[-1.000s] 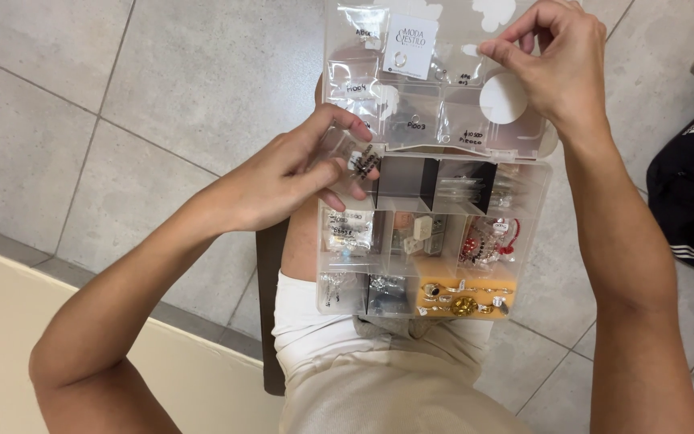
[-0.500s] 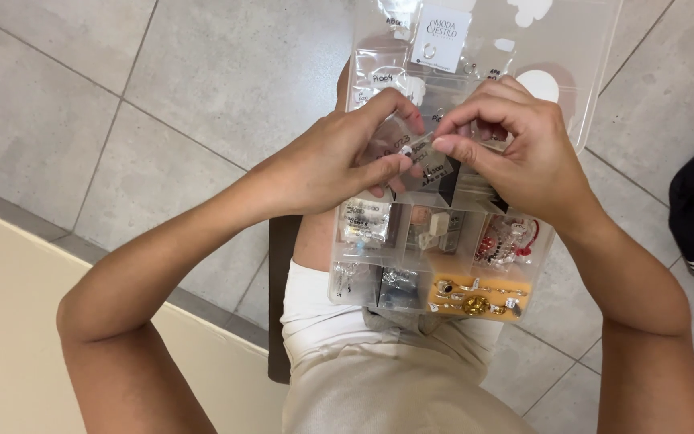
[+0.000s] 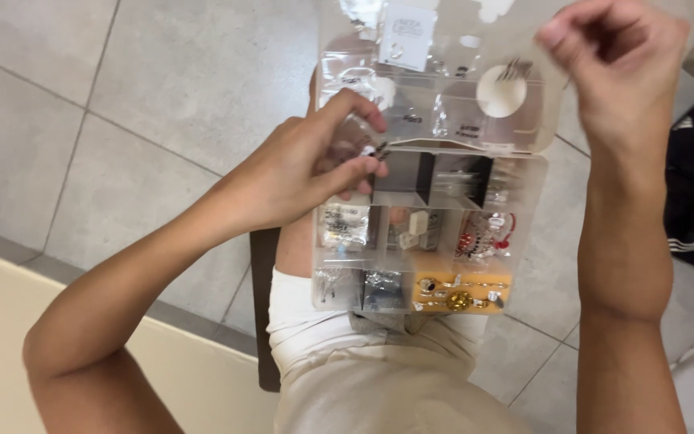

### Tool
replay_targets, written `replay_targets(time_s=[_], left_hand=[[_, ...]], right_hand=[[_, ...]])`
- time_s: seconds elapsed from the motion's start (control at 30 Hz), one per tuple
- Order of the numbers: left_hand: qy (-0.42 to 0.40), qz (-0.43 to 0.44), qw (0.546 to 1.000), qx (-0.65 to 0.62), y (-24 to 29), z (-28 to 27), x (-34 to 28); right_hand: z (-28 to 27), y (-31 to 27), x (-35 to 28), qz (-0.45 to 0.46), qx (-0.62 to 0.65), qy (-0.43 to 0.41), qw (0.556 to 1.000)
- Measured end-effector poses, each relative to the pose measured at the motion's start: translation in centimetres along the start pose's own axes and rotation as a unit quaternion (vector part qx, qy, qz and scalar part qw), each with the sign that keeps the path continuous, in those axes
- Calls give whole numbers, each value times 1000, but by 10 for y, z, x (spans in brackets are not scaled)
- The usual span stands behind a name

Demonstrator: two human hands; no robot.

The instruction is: Sorting and organizing small jewelry components and bags into a plastic compartment box.

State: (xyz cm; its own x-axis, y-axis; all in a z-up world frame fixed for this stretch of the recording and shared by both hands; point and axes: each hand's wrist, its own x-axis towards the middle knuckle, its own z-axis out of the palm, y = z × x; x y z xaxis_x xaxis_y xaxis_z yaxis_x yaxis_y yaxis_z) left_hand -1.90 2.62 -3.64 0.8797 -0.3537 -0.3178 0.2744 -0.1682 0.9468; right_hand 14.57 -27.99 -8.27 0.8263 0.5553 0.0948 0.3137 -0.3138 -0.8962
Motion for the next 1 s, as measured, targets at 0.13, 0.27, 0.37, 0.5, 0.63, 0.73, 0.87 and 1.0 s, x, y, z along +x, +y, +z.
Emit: replay_targets(time_s=[0.13, 0.27, 0.37, 0.5, 0.63, 0.73, 0.87, 1.0], left_hand=[[12, -11, 1000, 12, 2, -4, -2], [7, -20, 1000, 2, 4, -4, 0], [-1, -23, 1000, 17, 6, -3, 0], [-4, -38, 999, -7, 3, -2, 2], [-27, -57, 998, -8, 8, -1, 1], [-29, -43, 999, -4, 7, 0, 2], [-33, -47, 998, -7, 5, 0, 4], [-46, -29, 997, -50, -2, 2, 8]], right_hand=[[-16, 43, 6, 28, -33, 70, 997], [-9, 58, -1, 46, -109, 75, 990], [-6, 65, -6, 19, -169, 74, 983], [-2, 67, -6, 10, -198, 84, 977], [2, 65, -5, -20, -245, 96, 965], [5, 62, -6, -43, -295, 112, 948], [5, 54, -10, -40, -295, 122, 947], [12, 14, -21, -61, -191, 94, 975]])
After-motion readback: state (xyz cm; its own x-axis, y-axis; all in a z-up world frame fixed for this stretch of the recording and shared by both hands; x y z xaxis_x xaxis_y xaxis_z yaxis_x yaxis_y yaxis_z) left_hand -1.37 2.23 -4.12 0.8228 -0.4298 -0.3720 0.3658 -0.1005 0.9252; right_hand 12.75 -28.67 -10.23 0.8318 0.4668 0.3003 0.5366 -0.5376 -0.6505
